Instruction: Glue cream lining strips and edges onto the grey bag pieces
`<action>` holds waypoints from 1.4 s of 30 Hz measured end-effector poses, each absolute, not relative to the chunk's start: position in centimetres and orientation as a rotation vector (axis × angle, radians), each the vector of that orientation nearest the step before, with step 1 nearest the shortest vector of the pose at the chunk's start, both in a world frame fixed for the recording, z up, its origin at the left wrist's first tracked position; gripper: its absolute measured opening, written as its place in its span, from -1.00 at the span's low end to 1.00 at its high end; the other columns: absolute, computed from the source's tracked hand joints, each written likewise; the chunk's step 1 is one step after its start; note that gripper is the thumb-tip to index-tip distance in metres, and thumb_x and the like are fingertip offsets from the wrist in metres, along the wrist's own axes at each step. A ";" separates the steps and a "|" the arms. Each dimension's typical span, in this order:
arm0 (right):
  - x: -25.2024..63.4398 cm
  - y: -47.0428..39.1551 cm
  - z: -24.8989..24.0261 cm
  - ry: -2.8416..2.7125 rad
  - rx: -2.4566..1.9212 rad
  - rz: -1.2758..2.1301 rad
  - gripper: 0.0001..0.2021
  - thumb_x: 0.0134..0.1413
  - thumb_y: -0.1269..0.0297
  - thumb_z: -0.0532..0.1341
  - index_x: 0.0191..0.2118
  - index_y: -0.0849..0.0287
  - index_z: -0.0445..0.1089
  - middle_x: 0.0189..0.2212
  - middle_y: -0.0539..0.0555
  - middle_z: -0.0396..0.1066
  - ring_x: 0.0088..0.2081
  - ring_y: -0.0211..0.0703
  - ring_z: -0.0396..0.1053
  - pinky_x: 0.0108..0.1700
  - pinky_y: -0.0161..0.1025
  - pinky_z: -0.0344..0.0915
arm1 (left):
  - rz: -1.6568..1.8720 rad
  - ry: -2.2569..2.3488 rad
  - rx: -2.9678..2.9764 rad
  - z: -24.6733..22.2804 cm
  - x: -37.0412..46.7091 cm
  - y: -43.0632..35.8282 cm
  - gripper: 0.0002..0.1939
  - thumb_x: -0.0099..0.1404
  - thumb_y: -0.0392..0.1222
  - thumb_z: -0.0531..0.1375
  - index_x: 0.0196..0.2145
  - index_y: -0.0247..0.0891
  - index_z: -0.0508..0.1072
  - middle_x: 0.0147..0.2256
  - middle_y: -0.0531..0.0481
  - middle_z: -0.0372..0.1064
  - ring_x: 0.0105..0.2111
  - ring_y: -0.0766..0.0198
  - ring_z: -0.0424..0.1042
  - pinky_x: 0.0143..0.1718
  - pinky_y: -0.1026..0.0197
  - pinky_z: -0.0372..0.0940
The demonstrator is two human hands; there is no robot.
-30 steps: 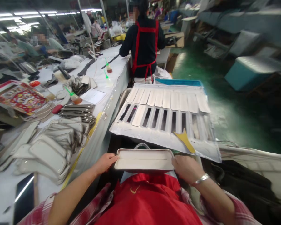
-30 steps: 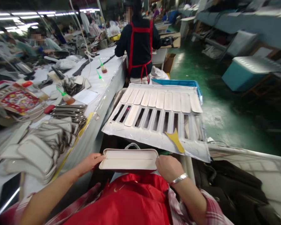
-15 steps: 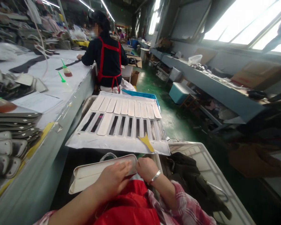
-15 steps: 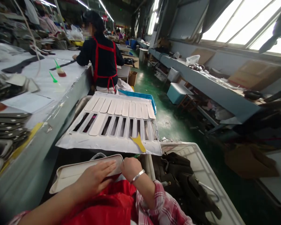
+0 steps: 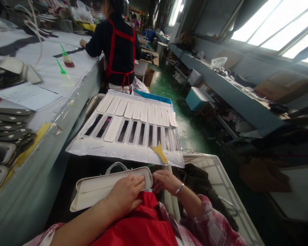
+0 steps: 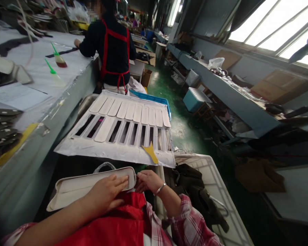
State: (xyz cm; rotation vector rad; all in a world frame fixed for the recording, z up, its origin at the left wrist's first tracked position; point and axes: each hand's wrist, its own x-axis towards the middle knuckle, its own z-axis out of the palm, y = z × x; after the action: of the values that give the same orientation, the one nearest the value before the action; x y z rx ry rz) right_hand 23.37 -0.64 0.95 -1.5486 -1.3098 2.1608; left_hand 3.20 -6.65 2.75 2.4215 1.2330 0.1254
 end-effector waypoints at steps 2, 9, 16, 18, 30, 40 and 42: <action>23.8 -0.6 0.3 -1.242 -1.474 2.195 -0.57 -0.15 -0.09 0.21 -0.43 0.26 0.22 -0.61 0.02 0.36 -0.60 -0.24 0.38 -0.57 -0.36 0.26 | 0.126 1.238 2.414 2.7 3.1 -6.6 -0.43 0.10 -0.03 0.19 0.06 -0.25 0.28 0.12 -0.06 0.18 -0.06 -0.01 0.22 -0.07 0.04 0.21; 23.2 -0.4 1.1 -1.360 -1.554 2.187 -0.62 -0.11 -0.04 0.19 -0.44 0.24 0.23 -0.61 -0.01 0.36 -0.61 -0.29 0.36 -0.56 -0.37 0.26 | 0.107 1.245 2.398 2.5 3.0 -6.4 -0.46 0.11 0.02 0.18 0.04 -0.20 0.30 0.11 -0.04 0.17 -0.07 0.00 0.22 -0.07 0.04 0.20; 20.8 -0.3 4.0 -2.573 -1.755 1.210 -0.72 0.09 0.31 0.01 -0.55 0.27 0.33 -0.64 0.12 0.40 -0.55 -0.22 0.39 -0.44 -0.35 0.25 | 0.067 1.266 2.388 2.6 3.4 -6.4 -0.36 0.07 0.06 0.20 0.07 -0.30 0.26 0.10 -0.11 0.17 -0.10 -0.02 0.21 -0.06 0.03 0.19; 20.6 -0.2 4.2 -2.653 -1.704 1.243 -0.73 0.10 0.35 0.01 -0.48 0.29 0.39 -0.58 0.15 0.43 -0.51 -0.20 0.40 -0.41 -0.34 0.26 | 0.064 1.264 2.389 2.6 3.5 -6.3 -0.34 0.06 0.07 0.20 0.06 -0.32 0.26 0.09 -0.13 0.18 -0.11 -0.03 0.21 -0.06 0.03 0.19; 23.4 1.2 2.0 -1.516 -1.476 2.406 -0.70 0.17 0.15 0.00 -0.43 0.28 0.25 -0.60 0.05 0.40 -0.62 -0.30 0.37 -0.54 -0.37 0.31 | 0.074 1.240 2.380 2.9 3.4 -6.4 -0.36 0.06 0.05 0.22 0.06 -0.26 0.27 0.10 -0.12 0.18 -0.06 -0.06 0.21 -0.07 0.00 0.18; 22.1 3.3 1.7 -1.628 -1.626 2.451 -0.66 0.00 0.09 0.20 -0.55 0.29 0.23 -0.69 0.00 0.38 -0.66 -0.33 0.35 -0.56 -0.41 0.33 | 0.046 1.222 2.373 2.9 3.2 -6.0 -0.38 0.08 0.10 0.20 0.03 -0.28 0.30 0.07 -0.15 0.20 -0.10 -0.04 0.23 -0.09 0.01 0.20; 21.2 3.4 2.5 -1.763 -1.708 2.373 -0.63 -0.01 0.04 0.19 -0.57 0.28 0.23 -0.72 0.00 0.36 -0.69 -0.33 0.33 -0.62 -0.42 0.30 | 0.041 1.224 2.370 2.7 3.3 -5.8 -0.39 0.07 0.10 0.20 0.01 -0.30 0.32 0.06 -0.18 0.21 -0.09 -0.05 0.22 -0.09 0.01 0.20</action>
State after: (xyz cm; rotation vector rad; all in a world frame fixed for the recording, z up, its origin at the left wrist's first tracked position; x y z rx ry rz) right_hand 21.21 3.39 2.47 -1.7084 -1.7634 2.3726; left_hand 3.30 -5.80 2.68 2.3701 1.2240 0.0413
